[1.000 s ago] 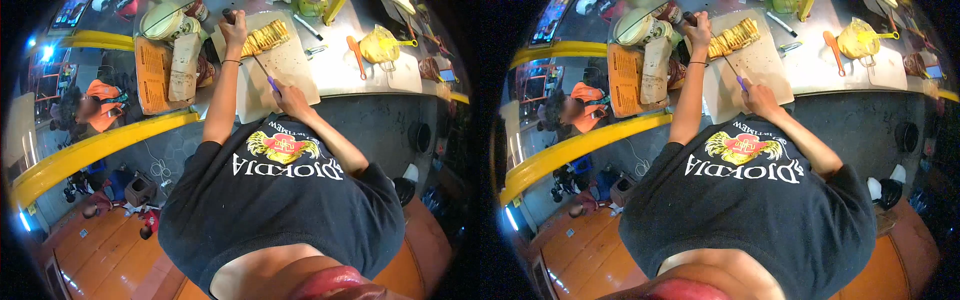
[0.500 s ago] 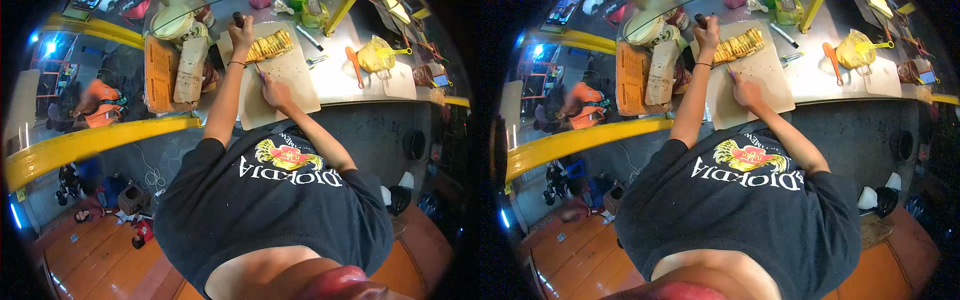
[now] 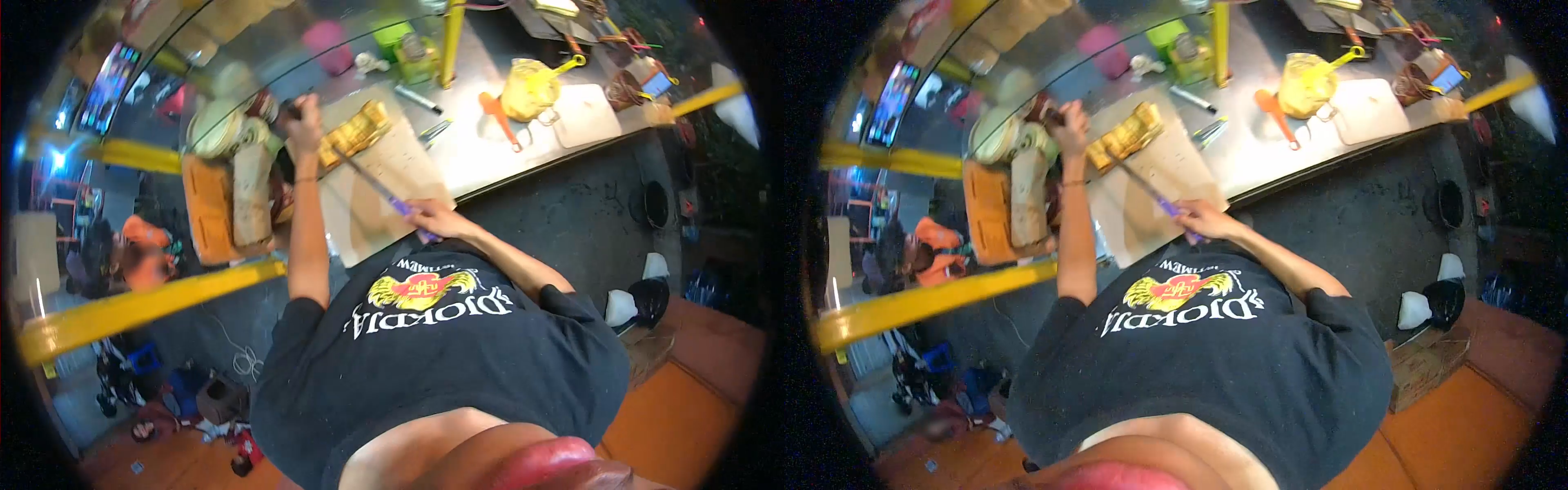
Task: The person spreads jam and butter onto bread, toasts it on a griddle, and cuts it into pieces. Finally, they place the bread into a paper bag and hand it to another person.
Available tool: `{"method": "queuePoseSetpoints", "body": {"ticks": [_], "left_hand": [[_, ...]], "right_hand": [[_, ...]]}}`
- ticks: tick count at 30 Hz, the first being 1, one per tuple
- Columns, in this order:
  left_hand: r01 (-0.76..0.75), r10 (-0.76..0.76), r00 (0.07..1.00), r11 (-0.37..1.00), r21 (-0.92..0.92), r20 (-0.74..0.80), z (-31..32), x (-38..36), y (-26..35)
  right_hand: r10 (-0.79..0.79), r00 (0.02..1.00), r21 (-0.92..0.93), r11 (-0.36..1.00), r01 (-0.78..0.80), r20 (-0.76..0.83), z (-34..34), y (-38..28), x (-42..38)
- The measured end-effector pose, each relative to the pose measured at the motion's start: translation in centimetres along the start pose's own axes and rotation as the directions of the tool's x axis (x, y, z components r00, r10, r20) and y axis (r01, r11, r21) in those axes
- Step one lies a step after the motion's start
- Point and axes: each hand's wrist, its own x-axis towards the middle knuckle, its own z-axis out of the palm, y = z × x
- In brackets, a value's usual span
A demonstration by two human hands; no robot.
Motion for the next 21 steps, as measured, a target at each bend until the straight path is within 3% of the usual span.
{"method": "queuePoseSetpoints", "body": {"ticks": [1, 2, 3, 4, 5, 6, 7, 8, 9, 10, 11, 12, 13, 14, 15, 17, 18, 21], "left_hand": [[-0.089, 0.090, 0.996, 0.995, 0.033, -0.020, 1.4, -1.2, 2.8], [-0.063, 0.070, 0.996, 0.990, -0.124, 0.048, 2.2, -1.9, 5.3], [-0.108, 0.128, 0.984, 0.982, -0.154, 0.123, 1.6, -2.3, 5.8], [-0.251, 0.250, 0.953, 0.968, -0.016, 0.169, 2.8, -3.9, 7.9], [-0.489, 0.455, 0.872, 0.813, 0.316, 0.180, 1.9, -4.0, 5.1], [-0.603, 0.426, 0.787, 0.682, 0.414, 0.446, 2.7, -5.7, 6.1], [-0.801, 0.644, 0.586, 0.369, 0.471, 0.491, 3.1, -7.7, 2.8], [-0.716, 0.536, 0.698, 0.549, 0.432, 0.476, 3.7, -11.2, -1.4], [-0.638, 0.340, 0.537, 0.763, 0.108, 0.772, 9.6, -11.8, 5.2], [-0.551, 0.251, 0.491, 0.831, 0.074, 0.834, 12.9, -13.7, 6.6], [-0.645, 0.289, 0.455, 0.759, 0.088, 0.842, 14.8, -14.9, 6.0], [-0.729, 0.321, 0.410, 0.678, 0.095, 0.854, 15.9, -15.6, 5.7], [-0.739, 0.328, 0.417, 0.666, 0.105, 0.848, 16.4, -16.4, 6.1], [-0.750, 0.236, 0.427, 0.632, 0.196, 0.873, 16.8, -17.2, 6.6], [-0.757, 0.136, 0.437, 0.589, 0.283, 0.889, 16.6, -17.6, 7.1], [-0.754, 0.060, 0.419, 0.579, 0.310, 0.906, 14.7, -17.4, 8.2], [-0.741, -0.014, 0.406, 0.581, 0.338, 0.914, 13.6, -17.3, 9.0], [-0.698, 0.144, 0.489, 0.656, 0.287, 0.860, 11.5, -12.5, 16.2]], "right_hand": [[-0.103, 0.993, 0.206, 0.975, 0.089, 0.058, -0.1, -1.0, -0.5], [-0.138, 0.981, 0.310, 0.946, 0.090, 0.134, -0.5, -0.7, -0.4], [-0.154, 0.982, 0.435, 0.896, 0.093, 0.107, -0.2, -0.8, -0.9], [-0.073, 0.987, 0.586, 0.810, -0.025, 0.142, -0.4, -2.3, -2.0], [-0.087, 0.982, 0.716, 0.695, -0.063, 0.170, -1.5, -3.1, -2.6], [-0.140, 0.951, 0.785, 0.604, -0.138, 0.274, -2.5, -4.2, -3.0], [-0.216, 0.903, 0.796, 0.575, -0.189, 0.371, -3.6, -5.4, -3.1], [-0.351, 0.801, 0.849, 0.411, -0.333, 0.485, -4.7, -5.6, -2.9], [-0.374, 0.832, 0.891, 0.363, -0.274, 0.409, -6.1, -6.4, -3.3], [-0.385, 0.865, 0.932, 0.286, -0.221, 0.323, -6.9, -6.7, -4.0], [-0.267, 0.929, 0.926, 0.343, -0.156, 0.255, -8.9, -5.0, -3.6], [-0.155, 0.975, 0.910, 0.405, -0.087, 0.162, -11.1, -3.5, -2.8], [-0.240, 0.968, 0.782, 0.617, 0.092, 0.076, -11.9, -4.7, -4.5], [-0.023, 1.000, 0.841, 0.541, 0.026, -0.016, -13.0, -3.4, -5.0], [-0.062, 0.998, 0.668, 0.743, 0.054, -0.012, -13.4, -4.9, -6.6], [-0.001, 0.964, 0.234, 0.970, 0.066, -0.267, -14.4, -2.5, -7.3], [-0.001, 0.916, -0.031, 0.999, -0.013, -0.400, -14.9, -1.3, -7.1], [0.034, 0.878, -0.270, 0.945, -0.183, -0.477, -16.9, 2.1, -4.7]]}}
